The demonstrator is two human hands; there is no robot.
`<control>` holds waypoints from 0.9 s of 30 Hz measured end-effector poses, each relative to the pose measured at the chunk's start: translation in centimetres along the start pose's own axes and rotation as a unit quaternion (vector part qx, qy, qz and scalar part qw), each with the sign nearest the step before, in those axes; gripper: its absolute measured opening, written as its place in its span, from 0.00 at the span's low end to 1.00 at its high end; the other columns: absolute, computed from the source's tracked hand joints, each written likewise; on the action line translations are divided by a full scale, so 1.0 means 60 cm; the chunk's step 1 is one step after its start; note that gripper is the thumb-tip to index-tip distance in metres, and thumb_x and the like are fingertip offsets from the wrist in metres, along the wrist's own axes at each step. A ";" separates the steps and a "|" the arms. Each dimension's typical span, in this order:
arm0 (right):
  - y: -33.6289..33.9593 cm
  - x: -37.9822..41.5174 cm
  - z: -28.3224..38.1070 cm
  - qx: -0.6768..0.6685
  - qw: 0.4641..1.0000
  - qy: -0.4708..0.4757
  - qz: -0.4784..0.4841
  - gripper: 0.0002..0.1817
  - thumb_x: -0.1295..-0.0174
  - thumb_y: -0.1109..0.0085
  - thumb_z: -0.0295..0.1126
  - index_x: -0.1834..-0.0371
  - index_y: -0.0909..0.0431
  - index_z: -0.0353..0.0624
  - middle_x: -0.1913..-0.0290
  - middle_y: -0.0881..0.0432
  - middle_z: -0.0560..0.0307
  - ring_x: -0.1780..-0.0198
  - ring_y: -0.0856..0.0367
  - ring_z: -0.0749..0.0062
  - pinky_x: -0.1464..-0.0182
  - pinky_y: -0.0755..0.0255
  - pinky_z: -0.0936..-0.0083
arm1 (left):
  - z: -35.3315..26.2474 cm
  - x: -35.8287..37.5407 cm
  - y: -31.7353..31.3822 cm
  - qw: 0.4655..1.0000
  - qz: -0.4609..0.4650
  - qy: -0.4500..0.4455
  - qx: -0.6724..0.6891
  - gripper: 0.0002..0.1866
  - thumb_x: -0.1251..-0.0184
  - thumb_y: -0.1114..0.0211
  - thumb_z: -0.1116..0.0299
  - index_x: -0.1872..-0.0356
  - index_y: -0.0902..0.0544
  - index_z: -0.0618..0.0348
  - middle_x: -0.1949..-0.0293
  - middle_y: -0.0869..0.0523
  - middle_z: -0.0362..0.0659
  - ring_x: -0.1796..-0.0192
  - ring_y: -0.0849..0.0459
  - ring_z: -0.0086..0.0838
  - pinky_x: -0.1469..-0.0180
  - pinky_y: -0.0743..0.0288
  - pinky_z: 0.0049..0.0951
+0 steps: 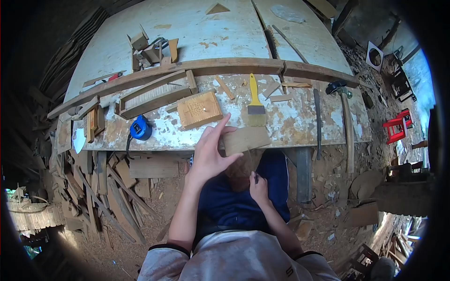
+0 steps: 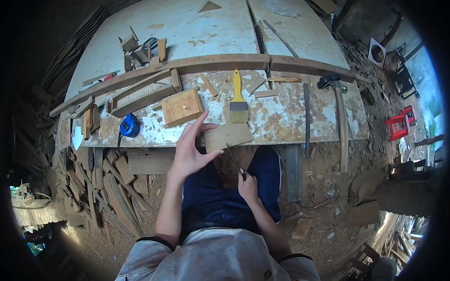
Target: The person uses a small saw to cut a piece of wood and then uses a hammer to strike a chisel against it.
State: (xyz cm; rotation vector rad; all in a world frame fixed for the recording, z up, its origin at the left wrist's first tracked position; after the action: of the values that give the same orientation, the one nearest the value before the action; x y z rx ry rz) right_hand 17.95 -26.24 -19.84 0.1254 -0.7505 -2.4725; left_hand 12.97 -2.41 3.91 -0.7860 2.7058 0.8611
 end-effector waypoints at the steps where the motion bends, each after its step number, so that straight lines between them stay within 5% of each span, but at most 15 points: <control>1: 0.002 -0.005 0.003 -0.004 1.000 0.002 -0.003 0.17 0.16 0.42 0.37 0.52 0.11 0.33 0.62 0.11 0.27 0.57 0.12 0.23 0.54 0.20 0.37 | -0.004 -0.004 -0.001 1.000 0.009 -0.005 -0.027 0.63 0.54 0.06 0.71 0.11 0.31 0.54 0.39 0.05 0.44 0.42 0.12 0.40 0.32 0.18 0.39; 5: 0.005 -0.023 0.058 -0.004 1.000 0.015 -0.010 0.18 0.16 0.41 0.39 0.51 0.10 0.33 0.64 0.11 0.29 0.58 0.12 0.25 0.56 0.21 0.35 | -0.010 -0.001 -0.005 0.999 0.008 -0.007 -0.036 0.65 0.58 0.06 0.72 0.11 0.30 0.52 0.39 0.05 0.43 0.44 0.13 0.40 0.33 0.18 0.41; 9: -0.036 0.003 -0.032 0.015 0.999 -0.007 0.029 0.19 0.16 0.42 0.39 0.54 0.12 0.32 0.60 0.11 0.26 0.57 0.13 0.24 0.53 0.21 0.36 | -0.011 -0.007 -0.002 0.999 0.012 -0.002 -0.034 0.65 0.58 0.06 0.73 0.11 0.30 0.51 0.40 0.05 0.43 0.42 0.13 0.40 0.33 0.18 0.40; 13: 0.014 -0.029 0.095 -0.024 0.999 0.019 -0.023 0.20 0.15 0.43 0.40 0.60 0.12 0.34 0.65 0.12 0.27 0.60 0.13 0.23 0.55 0.21 0.34 | -0.007 0.007 -0.006 1.000 0.001 -0.002 -0.031 0.64 0.58 0.07 0.73 0.12 0.28 0.51 0.40 0.05 0.43 0.42 0.12 0.40 0.34 0.17 0.40; 17: -0.038 0.006 -0.017 0.021 0.999 0.044 -0.004 0.22 0.12 0.47 0.37 0.62 0.15 0.32 0.67 0.12 0.31 0.61 0.12 0.27 0.59 0.21 0.42 | -0.011 -0.010 -0.001 0.999 0.007 0.000 -0.034 0.64 0.58 0.07 0.73 0.12 0.28 0.52 0.41 0.05 0.43 0.41 0.12 0.41 0.32 0.18 0.41; 18: -0.024 0.000 0.004 -0.024 1.000 0.003 -0.002 0.17 0.15 0.43 0.37 0.52 0.11 0.33 0.58 0.11 0.27 0.57 0.14 0.22 0.52 0.22 0.35 | -0.012 -0.011 -0.001 0.999 0.008 0.001 -0.036 0.64 0.58 0.07 0.73 0.12 0.28 0.52 0.41 0.05 0.43 0.41 0.12 0.40 0.32 0.18 0.41; 21: 0.015 -0.030 0.098 -0.018 0.999 0.027 -0.034 0.19 0.15 0.42 0.39 0.55 0.11 0.33 0.63 0.12 0.26 0.59 0.12 0.23 0.55 0.21 0.34 | -0.009 0.008 -0.006 1.000 0.003 0.001 -0.030 0.64 0.59 0.07 0.73 0.11 0.29 0.51 0.40 0.05 0.43 0.43 0.12 0.40 0.33 0.18 0.41; 24: -0.026 0.003 0.002 0.003 1.000 0.011 -0.002 0.19 0.15 0.43 0.39 0.54 0.11 0.32 0.62 0.11 0.27 0.58 0.13 0.23 0.53 0.21 0.36 | -0.009 -0.001 -0.003 1.000 0.008 0.011 -0.028 0.64 0.59 0.07 0.73 0.11 0.29 0.51 0.40 0.04 0.42 0.44 0.13 0.40 0.33 0.18 0.40; 27: 0.000 -0.014 0.054 -0.024 1.000 -0.008 -0.014 0.20 0.14 0.43 0.39 0.56 0.10 0.32 0.62 0.11 0.27 0.59 0.13 0.23 0.53 0.22 0.36 | -0.005 0.000 -0.005 1.000 0.007 0.008 -0.026 0.64 0.59 0.07 0.73 0.11 0.28 0.50 0.39 0.04 0.42 0.44 0.13 0.40 0.34 0.18 0.40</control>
State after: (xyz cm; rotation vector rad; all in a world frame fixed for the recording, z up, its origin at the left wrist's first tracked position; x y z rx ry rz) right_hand 17.88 -24.18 -17.17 0.0980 -0.6994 -2.5199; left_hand 13.10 -2.76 4.00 -0.7884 2.7157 0.9356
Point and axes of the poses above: each hand's wrist, its own x-axis away from the middle knuckle, its own y-axis out of the back of the hand, z = x × y, the point moved 8 cm from there along -x, towards the middle knuckle
